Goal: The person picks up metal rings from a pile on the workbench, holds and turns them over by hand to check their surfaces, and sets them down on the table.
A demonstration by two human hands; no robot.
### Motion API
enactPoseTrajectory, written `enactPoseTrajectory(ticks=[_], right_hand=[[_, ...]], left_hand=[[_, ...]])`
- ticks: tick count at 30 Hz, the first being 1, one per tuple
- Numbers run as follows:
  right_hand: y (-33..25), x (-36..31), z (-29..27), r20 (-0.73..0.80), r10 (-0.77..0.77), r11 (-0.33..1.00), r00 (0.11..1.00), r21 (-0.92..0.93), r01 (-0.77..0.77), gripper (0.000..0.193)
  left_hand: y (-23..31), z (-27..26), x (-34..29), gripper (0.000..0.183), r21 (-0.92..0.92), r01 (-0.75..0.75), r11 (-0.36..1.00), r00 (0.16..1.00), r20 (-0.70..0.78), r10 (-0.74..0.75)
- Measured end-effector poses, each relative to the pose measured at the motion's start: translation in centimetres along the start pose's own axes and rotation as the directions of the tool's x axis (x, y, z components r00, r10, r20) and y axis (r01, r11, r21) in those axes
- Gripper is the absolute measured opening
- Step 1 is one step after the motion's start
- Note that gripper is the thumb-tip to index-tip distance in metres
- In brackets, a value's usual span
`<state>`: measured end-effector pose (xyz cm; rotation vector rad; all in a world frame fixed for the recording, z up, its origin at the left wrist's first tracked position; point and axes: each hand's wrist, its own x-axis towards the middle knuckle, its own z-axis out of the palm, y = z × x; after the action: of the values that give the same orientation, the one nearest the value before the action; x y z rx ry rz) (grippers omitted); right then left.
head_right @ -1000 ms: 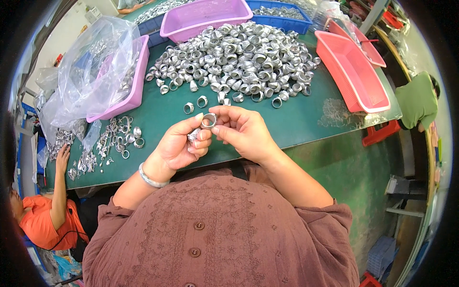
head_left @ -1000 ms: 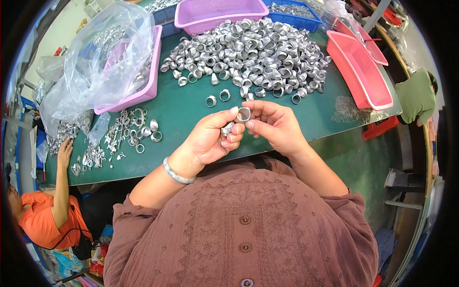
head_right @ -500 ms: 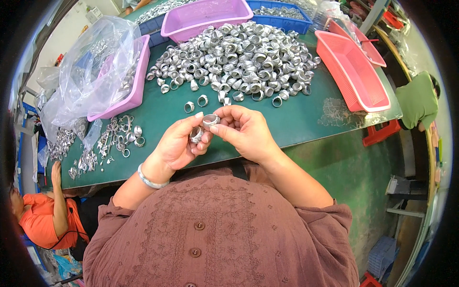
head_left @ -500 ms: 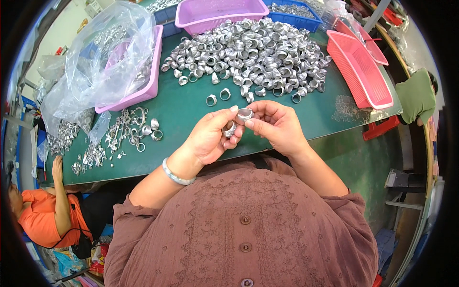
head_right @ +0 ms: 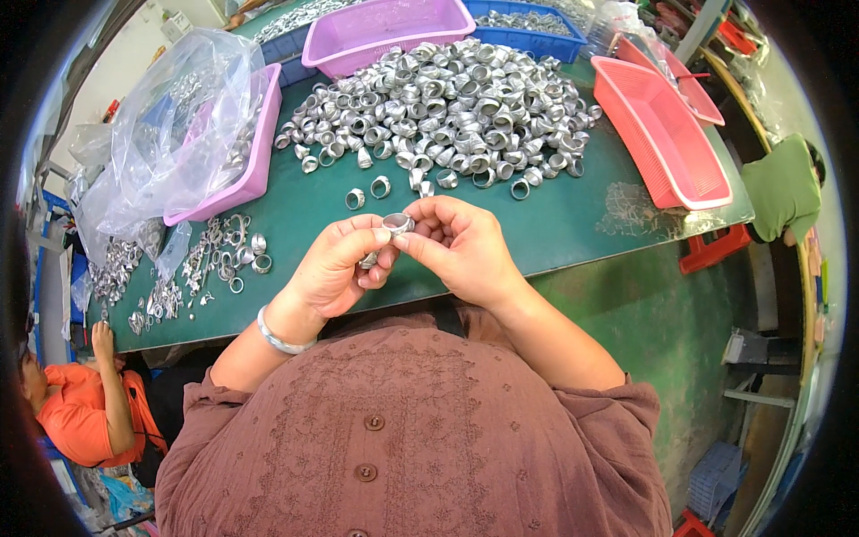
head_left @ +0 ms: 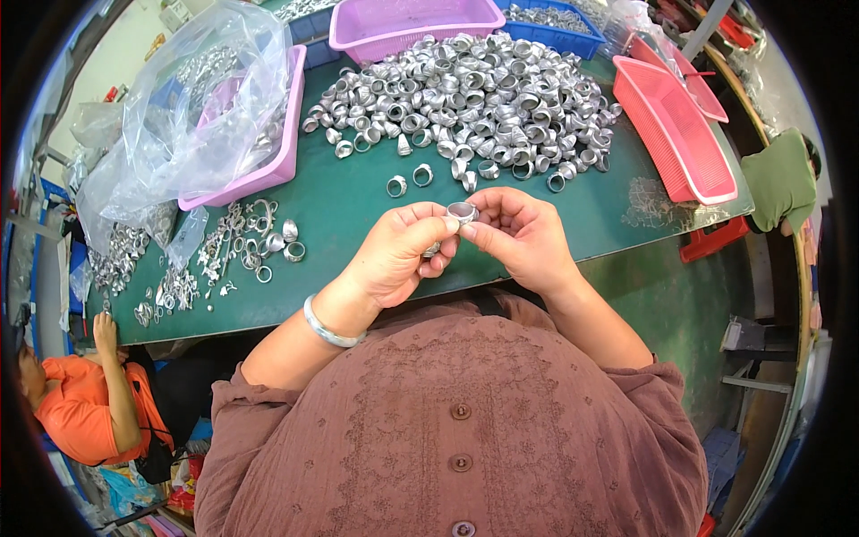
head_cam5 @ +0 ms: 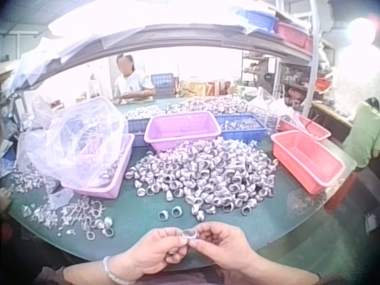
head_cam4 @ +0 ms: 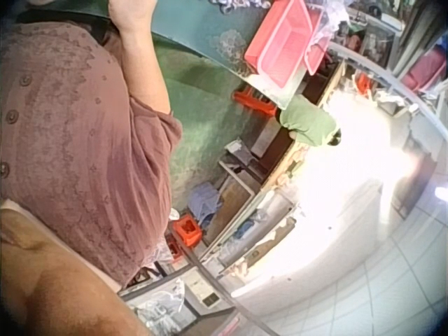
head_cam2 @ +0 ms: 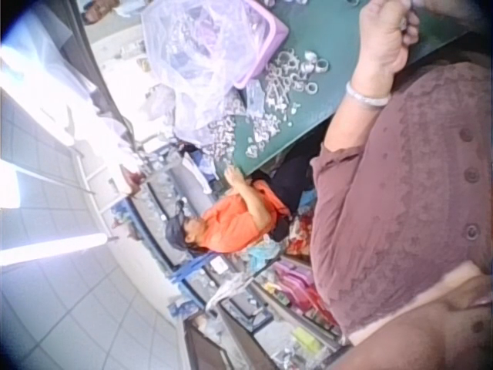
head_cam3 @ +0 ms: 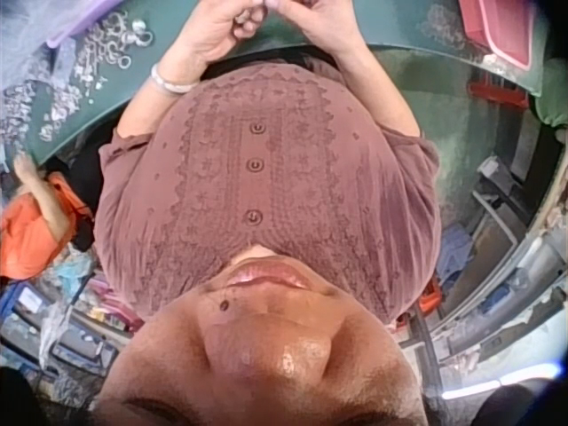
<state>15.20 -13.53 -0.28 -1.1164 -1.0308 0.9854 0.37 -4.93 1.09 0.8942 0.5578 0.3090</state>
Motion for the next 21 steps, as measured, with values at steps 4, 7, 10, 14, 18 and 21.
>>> enactPoseTrajectory(ticks=[4, 7, 10, 14, 18, 21], right_hand=[[0.02, -0.02, 0.1, -0.001, -0.022, 1.0, 1.0, -0.004, 0.022, 0.017], [-0.05, -0.04, 0.09, -0.002, -0.036, 0.999, 0.999, -0.017, 0.036, 0.017], [-0.19, -0.07, 0.19, -0.007, -0.046, 0.999, 0.999, -0.014, 0.045, 0.016], [-0.15, -0.12, 0.24, -0.023, -0.055, 0.998, 0.998, -0.042, 0.054, 0.016], [0.01, -0.14, 0.13, -0.051, -0.091, 0.99, 0.995, -0.11, 0.084, 0.016], [0.0, -0.16, 0.21, -0.066, -0.138, 0.976, 0.988, -0.177, 0.124, 0.016]], left_hand=[[-0.08, -0.11, 0.01, 0.009, 0.003, -0.01, 1.0, 1.0, -0.004, 0.01], [0.01, 0.07, -0.04, 0.008, -0.006, -0.015, 1.0, 1.0, -0.004, 0.015], [-0.05, 0.0, 0.04, 0.008, -0.008, -0.017, 1.0, 1.0, -0.005, 0.017], [-0.12, -0.04, 0.07, 0.008, -0.009, -0.022, 1.0, 1.0, -0.005, 0.022], [0.1, 0.13, 0.03, 0.008, -0.007, -0.021, 1.0, 1.0, -0.001, 0.021], [0.07, 0.06, 0.05, 0.007, -0.012, -0.031, 0.999, 1.0, -0.001, 0.031]])
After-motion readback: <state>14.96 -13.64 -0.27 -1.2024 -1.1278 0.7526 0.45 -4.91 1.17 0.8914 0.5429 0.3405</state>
